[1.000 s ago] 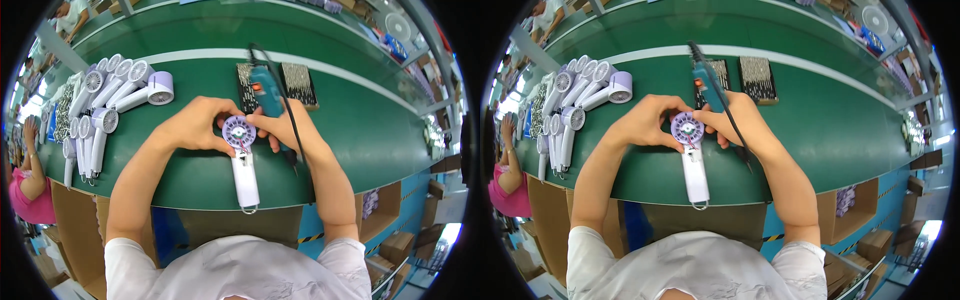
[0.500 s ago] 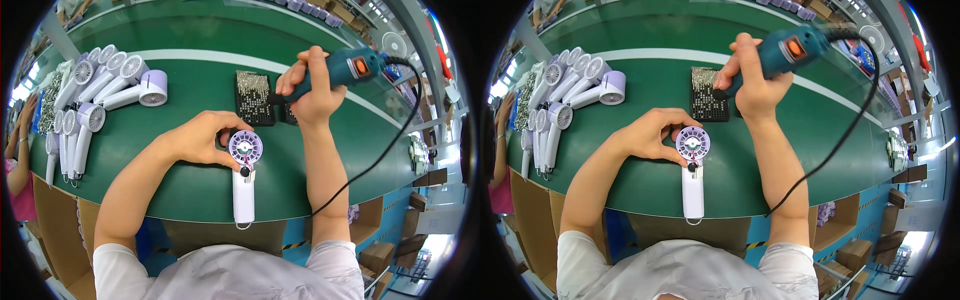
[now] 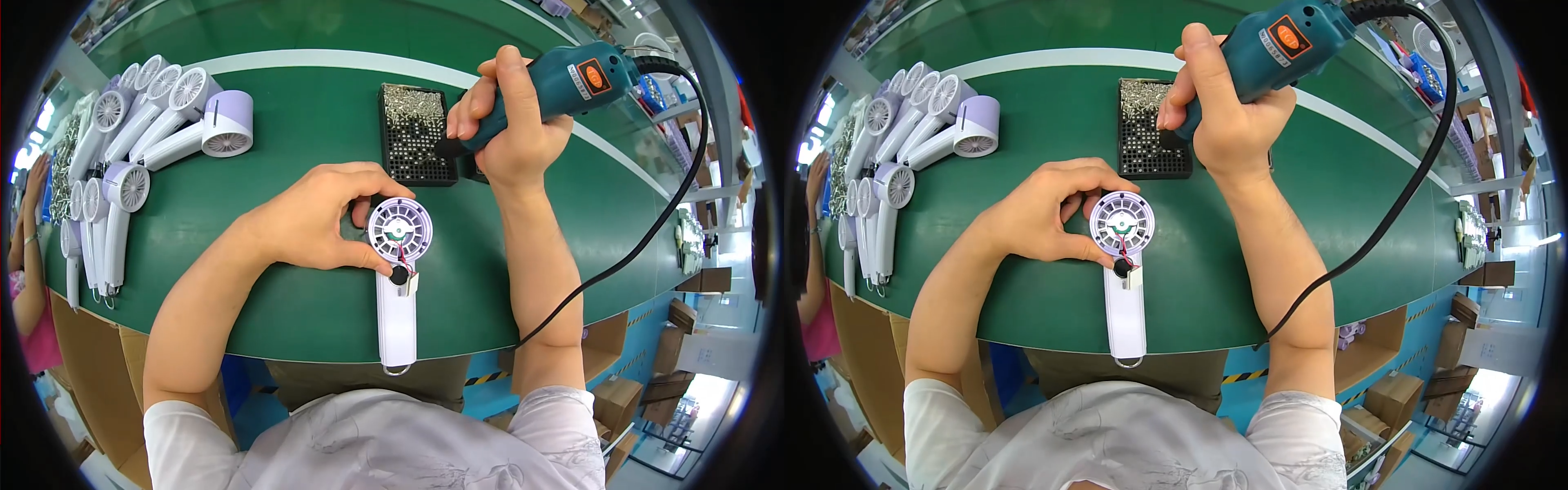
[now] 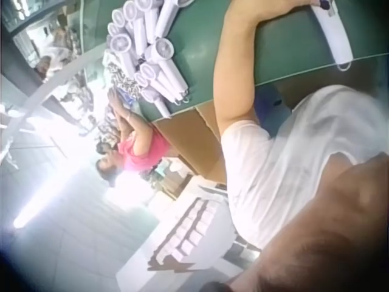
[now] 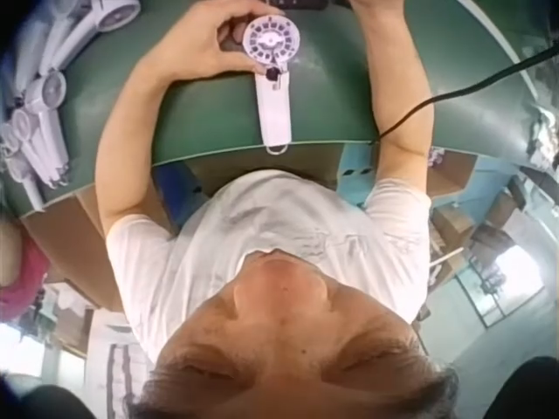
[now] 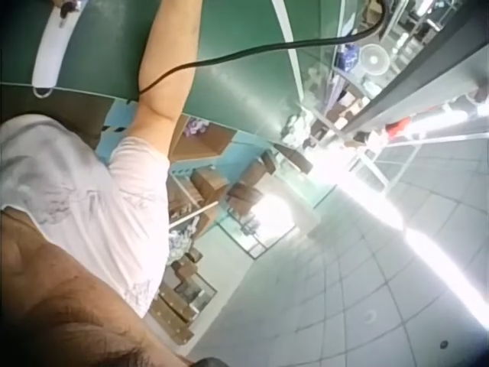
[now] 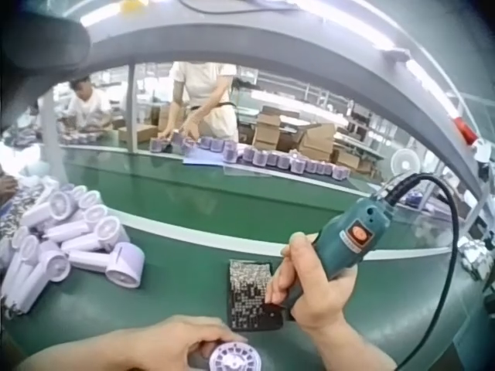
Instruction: The person assembles portable handheld fans by picking screws from a tray and driving them into the fan components using an electric screwdriver.
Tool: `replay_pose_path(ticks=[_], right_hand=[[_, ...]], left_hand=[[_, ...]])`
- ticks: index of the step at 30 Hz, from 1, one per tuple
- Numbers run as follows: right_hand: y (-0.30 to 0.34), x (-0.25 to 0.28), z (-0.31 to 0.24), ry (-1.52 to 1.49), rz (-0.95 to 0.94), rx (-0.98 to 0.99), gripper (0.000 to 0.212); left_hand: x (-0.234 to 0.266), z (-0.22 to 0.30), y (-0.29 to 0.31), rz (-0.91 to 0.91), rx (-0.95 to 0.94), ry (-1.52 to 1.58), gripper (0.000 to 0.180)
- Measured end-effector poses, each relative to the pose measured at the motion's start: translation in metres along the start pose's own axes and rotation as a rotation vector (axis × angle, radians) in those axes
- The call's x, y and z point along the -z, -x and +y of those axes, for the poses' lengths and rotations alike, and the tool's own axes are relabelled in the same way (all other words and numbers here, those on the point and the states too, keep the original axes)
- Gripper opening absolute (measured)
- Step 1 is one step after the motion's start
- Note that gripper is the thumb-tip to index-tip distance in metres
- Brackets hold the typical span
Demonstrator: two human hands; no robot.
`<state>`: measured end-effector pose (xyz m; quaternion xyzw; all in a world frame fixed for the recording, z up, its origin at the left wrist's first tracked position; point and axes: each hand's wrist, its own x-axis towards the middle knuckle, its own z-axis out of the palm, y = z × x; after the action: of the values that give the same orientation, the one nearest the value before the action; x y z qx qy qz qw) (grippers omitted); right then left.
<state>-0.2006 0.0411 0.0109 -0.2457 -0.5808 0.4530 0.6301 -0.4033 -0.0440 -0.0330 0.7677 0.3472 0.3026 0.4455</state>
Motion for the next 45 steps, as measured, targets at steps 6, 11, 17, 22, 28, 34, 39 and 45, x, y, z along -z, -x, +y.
replay_pose_path(ticks=[6,11,17,22,28,34,39,45], right_hand=[[0.000,0.003,0.001,-0.009,0.003,0.002,0.022],[-0.001,0.003,0.003,-0.016,0.012,-0.007,0.021],[0.000,-0.001,-0.001,0.042,-0.029,0.020,0.016],[0.005,-0.008,0.000,0.091,-0.033,0.046,0.016],[0.004,-0.002,0.000,-0.053,0.027,0.002,0.014],[0.006,-0.003,-0.002,0.008,0.003,0.032,0.014],[0.005,-0.001,-0.016,-0.041,-0.004,0.061,0.013],[0.011,-0.007,-0.056,-0.320,-0.162,0.005,0.021]], left_hand=[[-0.002,-0.003,0.001,0.003,-0.013,0.006,0.068],[-0.003,-0.005,0.001,0.008,-0.021,0.025,0.068],[-0.002,-0.003,-0.001,0.003,-0.027,0.010,0.069],[-0.002,-0.004,0.002,0.014,-0.021,0.017,0.068],[-0.003,-0.004,0.003,0.005,-0.024,0.010,0.069],[-0.003,-0.004,0.004,0.004,-0.009,0.030,0.068],[-0.004,-0.006,0.004,0.006,-0.020,0.056,0.068],[-0.002,-0.007,0.002,0.004,-0.069,0.001,0.069]])
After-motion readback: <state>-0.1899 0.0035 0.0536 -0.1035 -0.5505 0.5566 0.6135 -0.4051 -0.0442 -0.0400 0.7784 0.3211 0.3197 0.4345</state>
